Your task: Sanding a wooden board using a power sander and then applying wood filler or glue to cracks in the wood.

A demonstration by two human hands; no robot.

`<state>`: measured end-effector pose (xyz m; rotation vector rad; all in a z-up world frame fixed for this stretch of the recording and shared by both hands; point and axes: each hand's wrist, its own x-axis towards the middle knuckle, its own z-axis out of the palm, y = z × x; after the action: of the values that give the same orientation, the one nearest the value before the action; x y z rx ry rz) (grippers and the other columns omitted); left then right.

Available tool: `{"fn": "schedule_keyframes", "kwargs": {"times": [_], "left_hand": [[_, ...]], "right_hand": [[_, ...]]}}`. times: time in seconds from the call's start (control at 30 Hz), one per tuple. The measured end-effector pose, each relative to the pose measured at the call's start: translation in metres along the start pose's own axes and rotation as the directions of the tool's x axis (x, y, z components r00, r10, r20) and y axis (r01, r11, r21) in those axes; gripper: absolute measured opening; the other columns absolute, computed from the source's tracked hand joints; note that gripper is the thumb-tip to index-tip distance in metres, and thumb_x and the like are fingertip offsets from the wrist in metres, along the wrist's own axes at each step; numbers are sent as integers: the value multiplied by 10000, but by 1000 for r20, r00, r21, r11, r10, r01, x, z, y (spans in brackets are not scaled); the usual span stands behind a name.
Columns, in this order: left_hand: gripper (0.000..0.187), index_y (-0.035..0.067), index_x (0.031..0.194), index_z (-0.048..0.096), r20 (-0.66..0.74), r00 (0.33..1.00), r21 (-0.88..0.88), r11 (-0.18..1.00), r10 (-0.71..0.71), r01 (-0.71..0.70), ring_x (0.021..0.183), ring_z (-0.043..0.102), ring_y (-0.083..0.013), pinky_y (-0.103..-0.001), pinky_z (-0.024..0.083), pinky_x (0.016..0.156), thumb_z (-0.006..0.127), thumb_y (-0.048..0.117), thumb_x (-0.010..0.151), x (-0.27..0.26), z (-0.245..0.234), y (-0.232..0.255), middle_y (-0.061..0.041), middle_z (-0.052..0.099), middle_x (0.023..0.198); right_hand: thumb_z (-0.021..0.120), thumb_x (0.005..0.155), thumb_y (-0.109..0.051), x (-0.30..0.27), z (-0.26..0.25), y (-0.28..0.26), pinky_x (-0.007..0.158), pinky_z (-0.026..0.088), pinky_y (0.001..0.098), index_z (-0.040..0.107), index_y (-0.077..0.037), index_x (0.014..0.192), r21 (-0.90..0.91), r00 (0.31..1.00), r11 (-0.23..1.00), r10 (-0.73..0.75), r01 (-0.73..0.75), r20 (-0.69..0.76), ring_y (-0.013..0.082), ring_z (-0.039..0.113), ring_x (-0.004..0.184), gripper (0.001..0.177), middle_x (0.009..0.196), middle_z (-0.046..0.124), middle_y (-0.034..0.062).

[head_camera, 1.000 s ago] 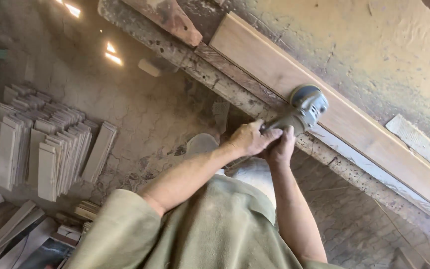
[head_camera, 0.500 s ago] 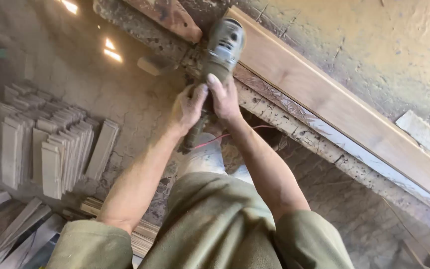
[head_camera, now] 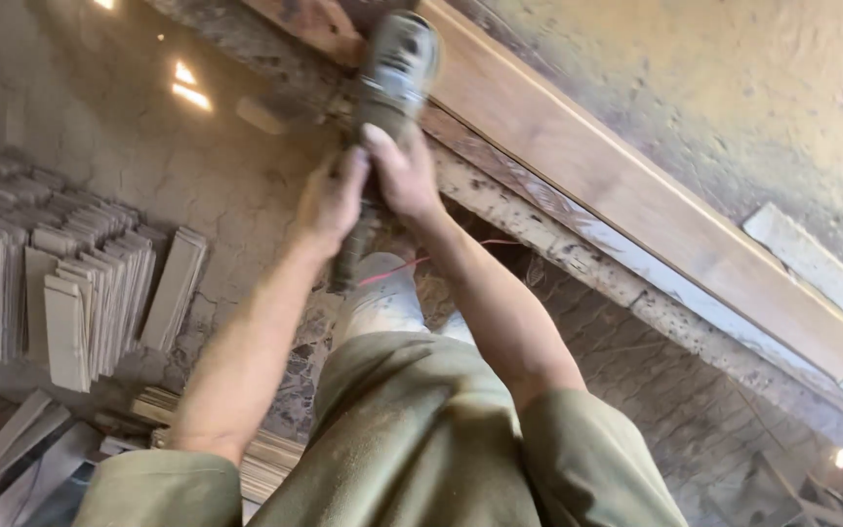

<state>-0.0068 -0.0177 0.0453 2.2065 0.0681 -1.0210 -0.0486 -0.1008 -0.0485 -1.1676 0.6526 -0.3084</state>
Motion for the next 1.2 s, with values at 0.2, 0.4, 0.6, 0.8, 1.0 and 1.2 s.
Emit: {"fn": "schedule_keyframes", "kwargs": {"times": [0.2, 0.4, 0.6, 0.8, 1.0, 1.2], "left_hand": [[640, 4, 1218, 556, 172, 984, -401, 910, -42, 109, 482, 553, -173, -318, 466, 409, 475, 583, 958, -24, 41, -12, -111, 619, 764], [883, 85, 1367, 623, 203, 979, 105, 994, -35, 14, 1244, 619, -406, -555, 475, 1061, 501, 824, 899, -89, 187, -24, -223, 679, 1275], [813, 196, 1336, 647, 391, 919, 451, 882, -55, -140, 1226, 644, -329, -504, 501, 1055, 522, 846, 864, -126, 381, -25, -120, 723, 1227], [678, 142, 1268, 698, 685, 720, 394, 887, -107, -243, 1292, 628, -351, -477, 503, 1107, 542, 655, 852, -261, 530, 110, -189, 727, 1260], [886, 149, 1434, 585, 799, 579, 393, 869, -160, -302, 1375, 588, -327, -464, 466, 1150, 440, 724, 777, -289, 593, 124, -183, 667, 1404], [913, 173, 1370, 602, 713, 686, 408, 881, -144, -239, 1338, 600, -326, -445, 488, 1125, 436, 811, 739, -230, 472, 97, -162, 675, 1368]], "right_hand": [[811, 863, -474, -25, -50, 3, 950, 546, 489, 633, -95, 1159, -47, 972, 971, 236, -235, 7, 272, 719, 988, 513, 997, 734, 171], [711, 1006, -311, -126, -211, -11, 896, 550, 395, 624, -76, 1200, 92, 992, 995, 58, -48, -111, 121, 608, 989, 316, 1032, 702, 81], [760, 897, -411, -208, -399, -5, 666, 566, 403, 738, -92, 914, 169, 769, 940, 339, -295, -542, 185, 629, 649, 320, 707, 677, 62], [349, 1145, -321, -316, -587, -48, 843, 510, 234, 651, -98, 1005, -192, 799, 962, 41, -193, -600, 135, 637, 864, 400, 834, 631, 9], [278, 1104, -640, -389, -748, 72, 1289, 245, 526, 331, -80, 1581, 192, 788, 964, -29, 185, -615, 310, 485, 1451, 737, 1567, 430, 216], [362, 1048, -654, -314, -605, 99, 1240, 368, 424, 429, -84, 1500, 396, 779, 917, 210, 53, -591, 226, 582, 1289, 730, 1421, 535, 68]]}}
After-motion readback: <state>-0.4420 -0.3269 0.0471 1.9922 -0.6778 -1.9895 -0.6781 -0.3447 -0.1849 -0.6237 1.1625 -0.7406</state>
